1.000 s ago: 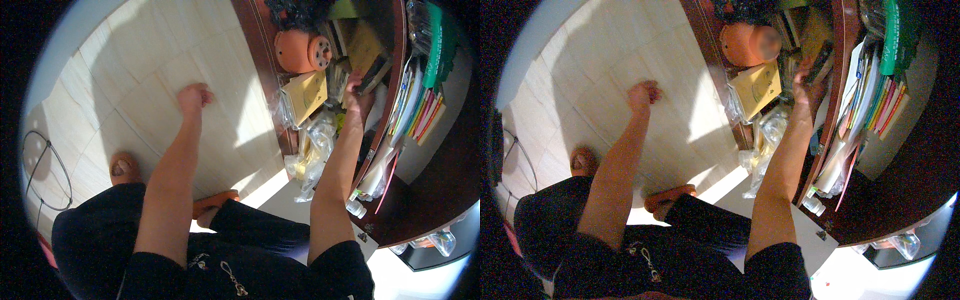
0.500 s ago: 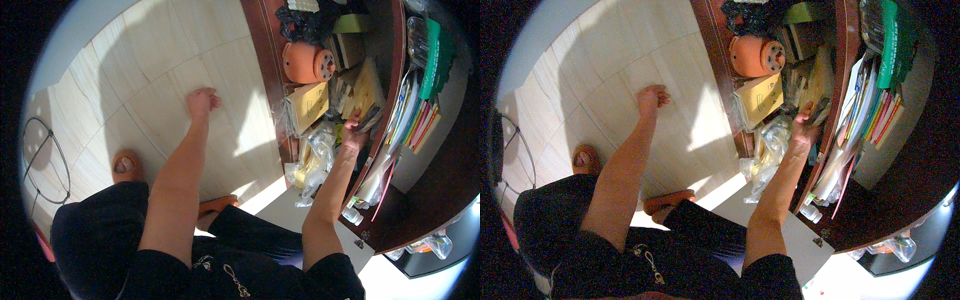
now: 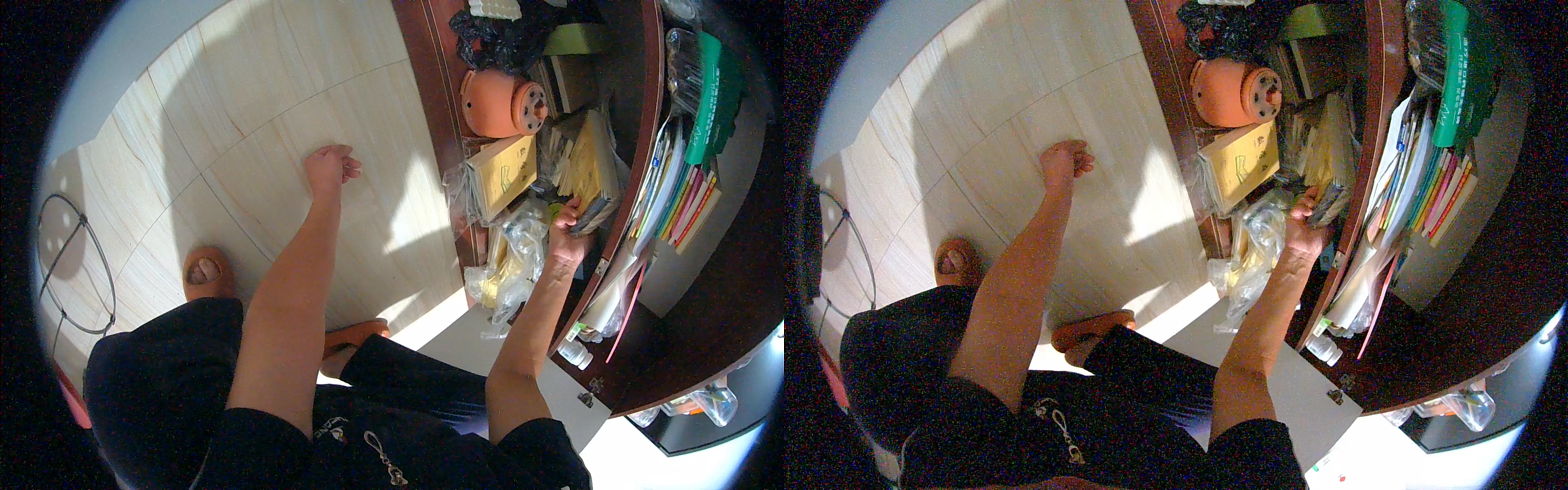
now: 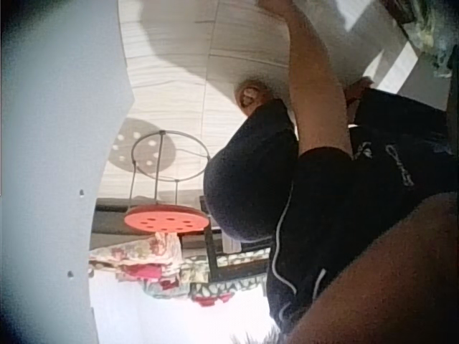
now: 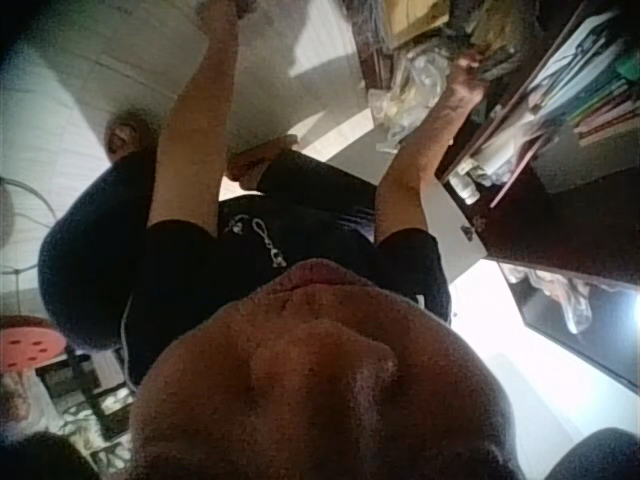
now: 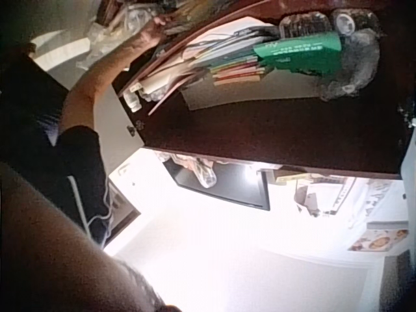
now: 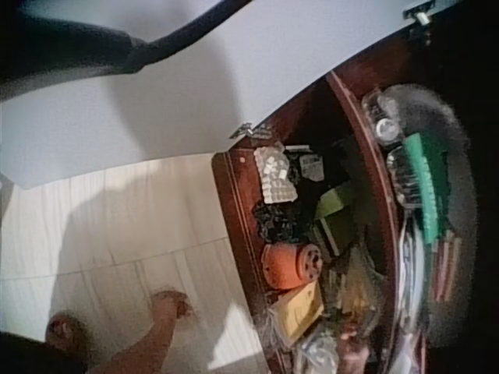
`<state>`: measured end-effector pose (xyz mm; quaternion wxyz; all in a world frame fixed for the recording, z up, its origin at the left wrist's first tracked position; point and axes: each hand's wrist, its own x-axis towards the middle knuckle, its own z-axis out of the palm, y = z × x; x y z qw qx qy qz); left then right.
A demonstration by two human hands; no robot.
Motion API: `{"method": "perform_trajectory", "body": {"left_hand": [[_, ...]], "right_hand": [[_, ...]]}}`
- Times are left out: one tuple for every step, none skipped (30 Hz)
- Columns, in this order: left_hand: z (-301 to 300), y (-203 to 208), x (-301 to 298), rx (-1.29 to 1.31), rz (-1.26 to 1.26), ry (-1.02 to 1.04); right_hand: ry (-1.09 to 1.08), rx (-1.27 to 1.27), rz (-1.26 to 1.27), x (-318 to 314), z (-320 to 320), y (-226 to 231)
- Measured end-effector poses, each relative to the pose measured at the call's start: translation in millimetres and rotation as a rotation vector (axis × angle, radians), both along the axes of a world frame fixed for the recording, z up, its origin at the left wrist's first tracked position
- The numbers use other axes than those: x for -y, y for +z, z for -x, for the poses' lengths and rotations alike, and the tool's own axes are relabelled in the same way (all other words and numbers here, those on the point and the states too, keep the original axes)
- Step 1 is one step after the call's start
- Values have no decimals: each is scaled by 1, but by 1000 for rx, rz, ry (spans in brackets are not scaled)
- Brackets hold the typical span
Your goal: The person retrieves a water bottle from under a desk, then unpacks a pink backpack to remove several yellow notebooks. They walk to a cabinet, sit on the floor, and organize the notebooks and other stationery items inside plastic bags within the cabinet.
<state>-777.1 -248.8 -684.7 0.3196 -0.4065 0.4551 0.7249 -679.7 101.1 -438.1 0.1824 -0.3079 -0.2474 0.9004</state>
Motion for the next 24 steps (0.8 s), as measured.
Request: {"method": "perform_trajectory", "body": {"left_hand": [[0,0,0,6,-2,2],[0,0,0,9,-8,8],[0,-1,0,12,-14,13],[0,-2,1,16,-20,19],[0,-1,0,21,-20,22],[0,0,0,27,-20,26],[0,1,-1,32,-19,29],[0,-1,-1,24,-20,26],[-2,-5,-1,16,-21,23],[-3,-7,-1,9,-21,20],[-3,-6,-1,9,-18,20],[-3,-6,-1,10,-16,20],[-4,-6,-1,11,-13,19],[-3,-5,-1,11,-16,16],[-2,-5,-1,10,-20,12],[-2,-4,0,10,-23,6],[-1,-5,-1,6,-23,-4],[-2,-7,-2,1,-23,-16],[-3,-8,-3,-5,-23,-29],[-3,-10,-2,-17,-29,-39],[-3,-10,-1,-31,-34,-51],[-4,-11,-1,-45,-39,-64],[-5,-15,-3,-50,-99,-52],[-7,-18,-4,-51,-153,-37]], "right_hand": [[-11,1,7,-2,-1,0],[-8,-4,15,-1,-1,0],[-5,-10,24,0,0,0],[-2,-15,32,1,0,1],[7,-18,7,0,0,1],[16,-21,-18,-2,-2,0],[24,-24,-43,-3,-3,-1],[19,-25,-30,-3,-3,-1],[14,-25,-18,-3,-3,-1],[8,-26,-6,-3,-4,-1],[3,-16,-7,-2,-5,0],[-3,-5,-7,0,-6,1],[-10,5,-8,3,-8,1],[-3,5,3,8,-9,1],[2,5,14,15,-9,1],[6,4,24,18,-11,2],[9,32,34,22,-10,3],[-7,100,-44,27,-11,5],[0,133,-90,33,-14,7],[10,164,-132,46,-12,10],[-26,221,-133,59,-12,15],[-74,286,-205,72,-15,18],[-81,339,-262,78,-22,19],[-84,395,-314,89,-24,20]]}}
